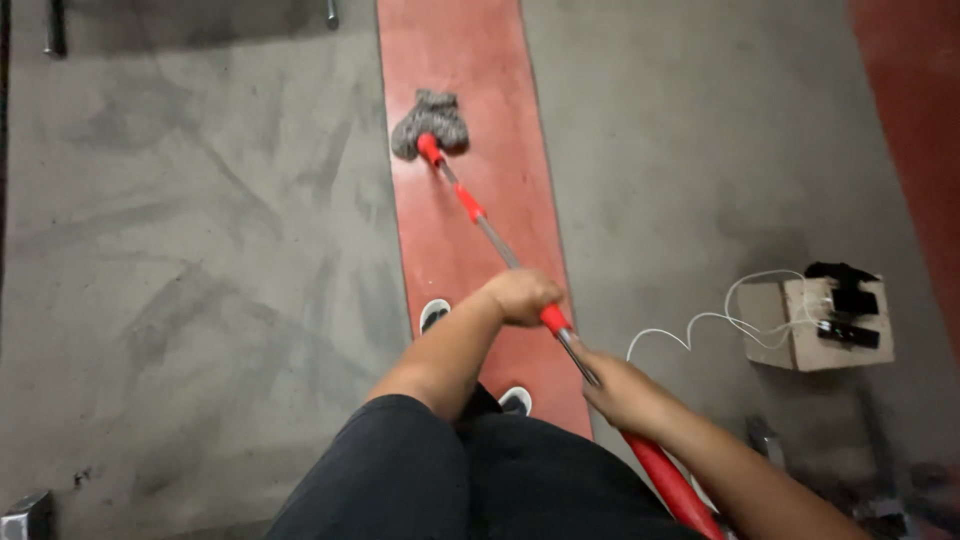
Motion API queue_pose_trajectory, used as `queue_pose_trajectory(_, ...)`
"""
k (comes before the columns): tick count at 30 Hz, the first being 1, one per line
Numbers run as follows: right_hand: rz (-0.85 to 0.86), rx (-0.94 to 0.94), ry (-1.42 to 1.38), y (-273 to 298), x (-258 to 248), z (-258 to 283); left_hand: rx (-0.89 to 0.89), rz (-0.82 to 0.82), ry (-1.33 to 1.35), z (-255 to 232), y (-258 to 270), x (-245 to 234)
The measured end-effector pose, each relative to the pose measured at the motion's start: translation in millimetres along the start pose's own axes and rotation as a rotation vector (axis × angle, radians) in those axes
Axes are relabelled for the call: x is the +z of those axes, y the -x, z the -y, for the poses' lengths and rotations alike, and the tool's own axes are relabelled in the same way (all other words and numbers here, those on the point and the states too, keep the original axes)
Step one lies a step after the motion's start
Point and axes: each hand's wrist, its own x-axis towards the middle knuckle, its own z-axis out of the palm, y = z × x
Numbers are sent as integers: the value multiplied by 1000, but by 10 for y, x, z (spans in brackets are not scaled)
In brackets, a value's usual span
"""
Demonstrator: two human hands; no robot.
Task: Mopping the gym floor area around various weight machines.
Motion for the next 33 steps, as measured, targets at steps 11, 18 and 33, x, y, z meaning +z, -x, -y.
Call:
queue_pose_trajectory(11, -201, -389, -123, -2839, -357, 1102, -615, 5, -256, 1153, 360, -1281)
queue_pose_trajectory(18, -89, -340, -400, -2023, -821, 1961, -726, -301, -213, 1299, 430, -1477)
queue_pose_trajectory(33, 30, -394, -517, -673, 2, -270, -468, -327, -289, -678, 242, -43)
